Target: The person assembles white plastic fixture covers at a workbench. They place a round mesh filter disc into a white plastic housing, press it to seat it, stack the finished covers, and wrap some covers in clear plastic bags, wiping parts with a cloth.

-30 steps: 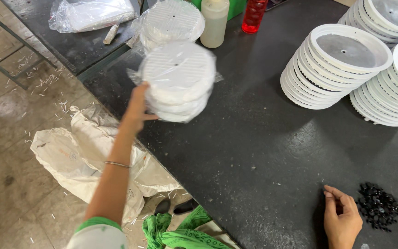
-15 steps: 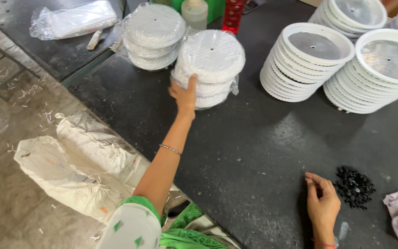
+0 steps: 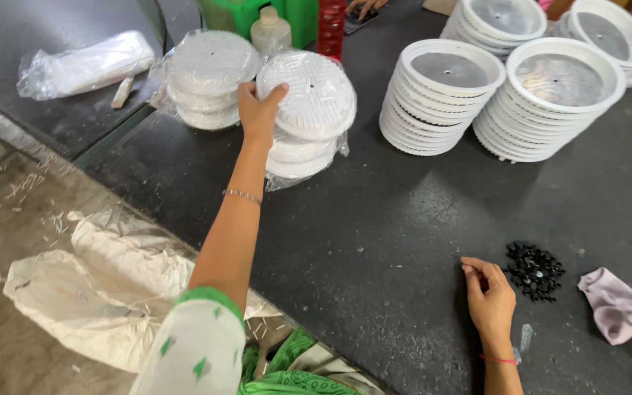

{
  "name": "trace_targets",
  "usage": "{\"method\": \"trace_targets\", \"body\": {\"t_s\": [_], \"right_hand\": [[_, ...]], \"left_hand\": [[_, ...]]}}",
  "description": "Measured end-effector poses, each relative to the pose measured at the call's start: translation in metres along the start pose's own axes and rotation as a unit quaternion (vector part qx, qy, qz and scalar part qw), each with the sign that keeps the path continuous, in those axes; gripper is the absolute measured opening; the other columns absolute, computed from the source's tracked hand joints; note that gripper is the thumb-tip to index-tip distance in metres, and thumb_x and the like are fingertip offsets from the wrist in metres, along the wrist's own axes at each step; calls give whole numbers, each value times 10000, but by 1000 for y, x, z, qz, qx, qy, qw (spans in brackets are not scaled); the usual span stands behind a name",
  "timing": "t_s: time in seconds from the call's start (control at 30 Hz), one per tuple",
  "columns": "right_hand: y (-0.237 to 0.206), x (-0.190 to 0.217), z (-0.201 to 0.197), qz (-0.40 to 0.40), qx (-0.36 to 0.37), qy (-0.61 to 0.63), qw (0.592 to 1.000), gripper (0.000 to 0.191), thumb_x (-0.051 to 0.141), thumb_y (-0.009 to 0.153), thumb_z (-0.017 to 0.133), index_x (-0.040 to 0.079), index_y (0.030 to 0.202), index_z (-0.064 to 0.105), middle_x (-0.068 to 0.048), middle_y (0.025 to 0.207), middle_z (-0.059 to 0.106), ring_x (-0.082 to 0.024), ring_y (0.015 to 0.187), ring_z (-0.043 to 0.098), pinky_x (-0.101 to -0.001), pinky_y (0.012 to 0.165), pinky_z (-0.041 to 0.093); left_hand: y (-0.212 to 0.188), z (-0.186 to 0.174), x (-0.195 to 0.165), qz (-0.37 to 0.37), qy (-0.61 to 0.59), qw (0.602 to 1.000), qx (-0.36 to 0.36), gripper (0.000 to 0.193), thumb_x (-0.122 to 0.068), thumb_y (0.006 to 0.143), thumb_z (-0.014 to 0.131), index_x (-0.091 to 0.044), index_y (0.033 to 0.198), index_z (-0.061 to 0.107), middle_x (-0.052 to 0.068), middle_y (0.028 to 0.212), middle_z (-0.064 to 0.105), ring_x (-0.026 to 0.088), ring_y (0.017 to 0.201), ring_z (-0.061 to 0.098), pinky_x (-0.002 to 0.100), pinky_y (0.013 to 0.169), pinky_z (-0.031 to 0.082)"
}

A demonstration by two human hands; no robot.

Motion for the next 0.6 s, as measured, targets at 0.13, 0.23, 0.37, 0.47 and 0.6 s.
{"method": "trace_targets", "body": {"t_s": [0.13, 0.23, 0.37, 0.47, 0.6], "right_hand": [[-2, 1, 1, -1, -3, 9, 1000, 161, 151, 973, 688, 112, 1110, 763, -36, 909, 678, -131, 683, 565, -278, 683, 479], [-5, 7, 1, -3, -15, 59, 998, 175, 158, 985, 677, 91, 1127, 753, -28, 945, 686, -110, 738, 574, -262, 715, 486], [-13, 18, 6, 53, -6, 167, 985, 286, 205, 1015, 661, 57, 1254, 715, -49, 1100, 718, -105, 929, 614, -253, 841, 496], [-23, 30, 16, 126, 73, 434, 889, 523, 295, 980, 587, 79, 1448, 503, -30, 1371, 627, -145, 1217, 620, -322, 982, 516], [-33, 55, 19, 187, 131, 581, 781, 675, 298, 921, 634, 102, 1518, 387, -18, 1453, 578, -176, 1319, 560, -372, 1068, 467]], "left_hand": [[-44, 29, -29, 184, 19, 977, 103, 523, -30, 805, 869, -9, 1189, 514, 109, 1155, 612, 198, 1116, 613, 326, 997, 507], [-101, 44, -34, 153, 9, 969, 194, 502, -9, 823, 835, -21, 1216, 522, 104, 1198, 621, 190, 1156, 608, 322, 1035, 495], [-174, 56, -30, 88, -79, 947, 298, 487, 5, 845, 813, -7, 1235, 521, 110, 1408, 605, 186, 1265, 600, 328, 1093, 477], [-219, 59, -14, -29, -128, 937, 325, 477, -16, 836, 804, -8, 1238, 548, 121, 1280, 667, 170, 1149, 642, 330, 1008, 530], [-254, 61, 8, -113, -160, 927, 318, 472, -31, 862, 798, 7, 1268, 561, 134, 1188, 675, 163, 1087, 636, 323, 971, 515]]}}
Point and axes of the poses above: each hand's wrist, its own y-axis towards the middle knuckle, its own z-axis out of the palm, x = y × z, the point moved 4 cm from there along y, towards the middle knuckle
